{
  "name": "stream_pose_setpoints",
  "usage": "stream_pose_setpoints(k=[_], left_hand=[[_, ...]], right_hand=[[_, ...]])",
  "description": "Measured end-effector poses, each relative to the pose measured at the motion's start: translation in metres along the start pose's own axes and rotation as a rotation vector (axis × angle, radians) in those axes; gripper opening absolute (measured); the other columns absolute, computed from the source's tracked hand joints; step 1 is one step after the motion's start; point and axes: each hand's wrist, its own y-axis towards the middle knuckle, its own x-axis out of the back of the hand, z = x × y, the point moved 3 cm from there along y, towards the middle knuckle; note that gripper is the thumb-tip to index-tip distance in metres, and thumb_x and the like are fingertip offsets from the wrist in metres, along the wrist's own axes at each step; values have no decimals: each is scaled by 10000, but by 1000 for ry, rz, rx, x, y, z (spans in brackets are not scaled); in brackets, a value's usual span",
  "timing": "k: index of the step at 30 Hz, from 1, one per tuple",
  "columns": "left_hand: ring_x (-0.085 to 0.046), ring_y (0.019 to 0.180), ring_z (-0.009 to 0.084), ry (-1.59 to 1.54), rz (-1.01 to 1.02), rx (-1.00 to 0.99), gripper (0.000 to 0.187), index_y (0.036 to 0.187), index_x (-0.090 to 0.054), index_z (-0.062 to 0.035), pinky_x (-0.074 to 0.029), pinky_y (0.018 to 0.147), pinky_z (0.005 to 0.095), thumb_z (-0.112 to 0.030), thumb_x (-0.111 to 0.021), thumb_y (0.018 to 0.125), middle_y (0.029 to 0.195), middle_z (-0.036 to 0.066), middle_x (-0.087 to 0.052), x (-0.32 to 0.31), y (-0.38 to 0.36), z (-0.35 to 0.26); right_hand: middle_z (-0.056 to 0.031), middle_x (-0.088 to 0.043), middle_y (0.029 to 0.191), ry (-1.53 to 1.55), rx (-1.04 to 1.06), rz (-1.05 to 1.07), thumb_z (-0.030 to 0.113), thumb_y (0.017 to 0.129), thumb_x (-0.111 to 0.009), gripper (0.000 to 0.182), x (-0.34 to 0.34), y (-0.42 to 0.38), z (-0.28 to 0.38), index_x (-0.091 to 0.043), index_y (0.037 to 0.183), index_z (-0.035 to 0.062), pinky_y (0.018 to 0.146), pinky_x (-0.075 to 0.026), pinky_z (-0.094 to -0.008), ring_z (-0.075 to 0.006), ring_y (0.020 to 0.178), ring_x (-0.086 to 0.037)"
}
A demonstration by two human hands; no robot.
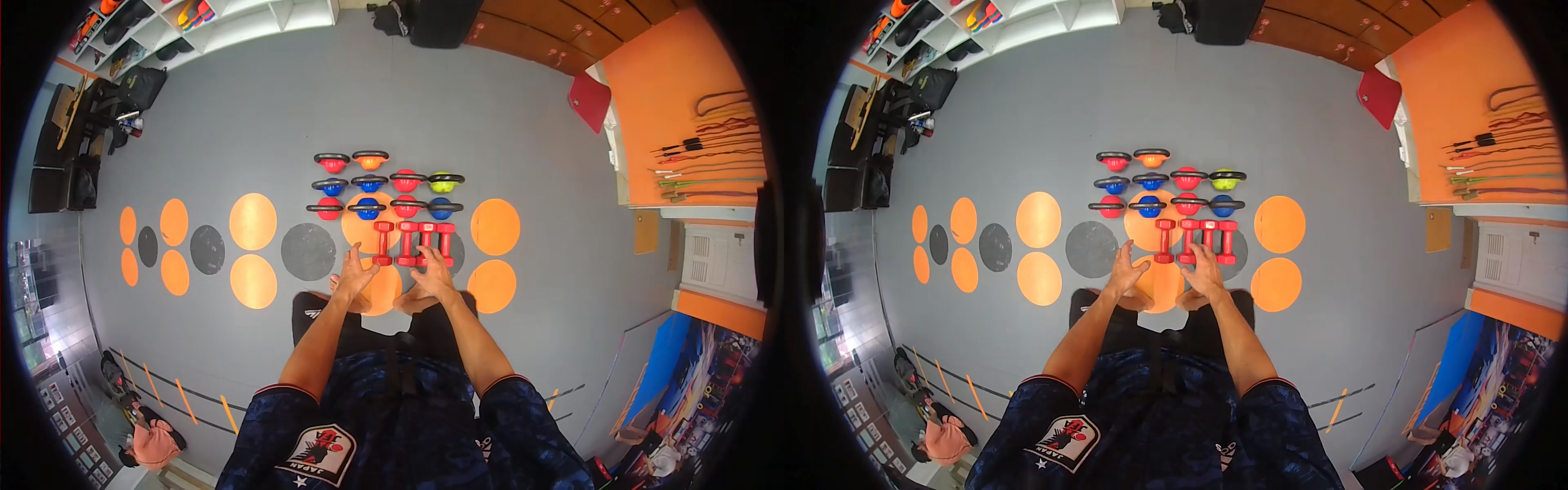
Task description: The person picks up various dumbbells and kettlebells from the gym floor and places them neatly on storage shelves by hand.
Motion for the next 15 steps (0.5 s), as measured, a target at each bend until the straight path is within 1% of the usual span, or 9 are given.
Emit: stream_pose_setpoints(k=[1, 2, 4, 6, 7, 9, 10, 13, 15], left_hand=[[-481, 1240, 397, -10, -4, 6, 862, 1445, -311, -30, -416, 1041, 449, -292, -757, 756, 1359, 267, -431, -13, 13, 15], [-485, 1238, 391, -37, -10, 21, 858, 1443, -313, -30, -421, 1036, 446, -288, -756, 754, 1357, 263, -438, -30, 24, 35], [-493, 1235, 380, -83, -21, 45, 851, 1439, -318, -30, -431, 1026, 439, -278, -755, 752, 1352, 257, -453, -66, 50, 73], [-444, 1277, 401, -112, 30, 80, 861, 1437, -301, -15, -399, 1059, 443, -288, -749, 754, 1375, 278, -421, -99, 72, 102], [-420, 1298, 412, -127, 57, 98, 866, 1435, -293, -7, -383, 1076, 445, -294, -746, 755, 1386, 288, -405, -116, 85, 116], [-442, 1280, 409, -136, 68, 122, 878, 1428, -294, 8, -394, 1066, 445, -288, -755, 742, 1382, 288, -410, -147, 111, 141], [-450, 1273, 410, -137, 59, 124, 882, 1427, -295, 11, -397, 1063, 444, -284, -759, 737, 1375, 290, -417, -162, 125, 154], [-476, 1250, 409, -111, 15, 137, 890, 1424, -296, 12, -411, 1050, 437, -270, -767, 724, 1352, 298, -442, -210, 168, 213], [-494, 1230, 410, -87, -15, 147, 899, 1427, -288, 12, -419, 1041, 431, -260, -769, 718, 1334, 302, -460, -239, 194, 246]], right_hand=[[-167, -504, 1303, 24, -26, 10, 171, 742, -735, 643, -18, 9, -19, -498, 1338, 126, 1041, -425, -419, -366, 1221, -490], [-188, -515, 1299, 14, -67, 9, 186, 749, -737, 642, -35, 16, -38, -498, 1341, 125, 1028, -441, -418, -362, 1211, -506], [-205, -505, 1319, 4, -141, 12, 194, 757, -737, 639, -71, 30, -79, -497, 1346, 132, 1025, -444, -421, -365, 1211, -507], [-217, -506, 1337, -12, -209, 34, 199, 766, -742, 651, -107, 46, -120, -489, 1361, 125, 1016, -454, -416, -361, 1198, -527], [-219, -501, 1341, 38, -232, 44, 203, 763, -742, 665, -125, 57, -142, -476, 1366, 114, 1032, -437, -420, -369, 1224, -504], [-225, -490, 1347, 132, -284, 69, 212, 757, -743, 696, -163, 76, -186, -450, 1376, 93, 1066, -404, -427, -386, 1276, -458], [-245, -490, 1345, 190, -332, 67, 206, 751, -748, 707, -182, 88, -208, -445, 1375, 71, 1068, -402, -422, -390, 1276, -459], [-241, -484, 1354, 221, -377, 27, 203, 745, -757, 737, -243, 121, -277, -423, 1385, 53, 1067, -398, -421, -385, 1266, -468], [-247, -485, 1346, 157, -449, -31, 219, 740, -770, 755, -280, 141, -310, -415, 1384, 45, 1061, -401, -421, -378, 1249, -481]])
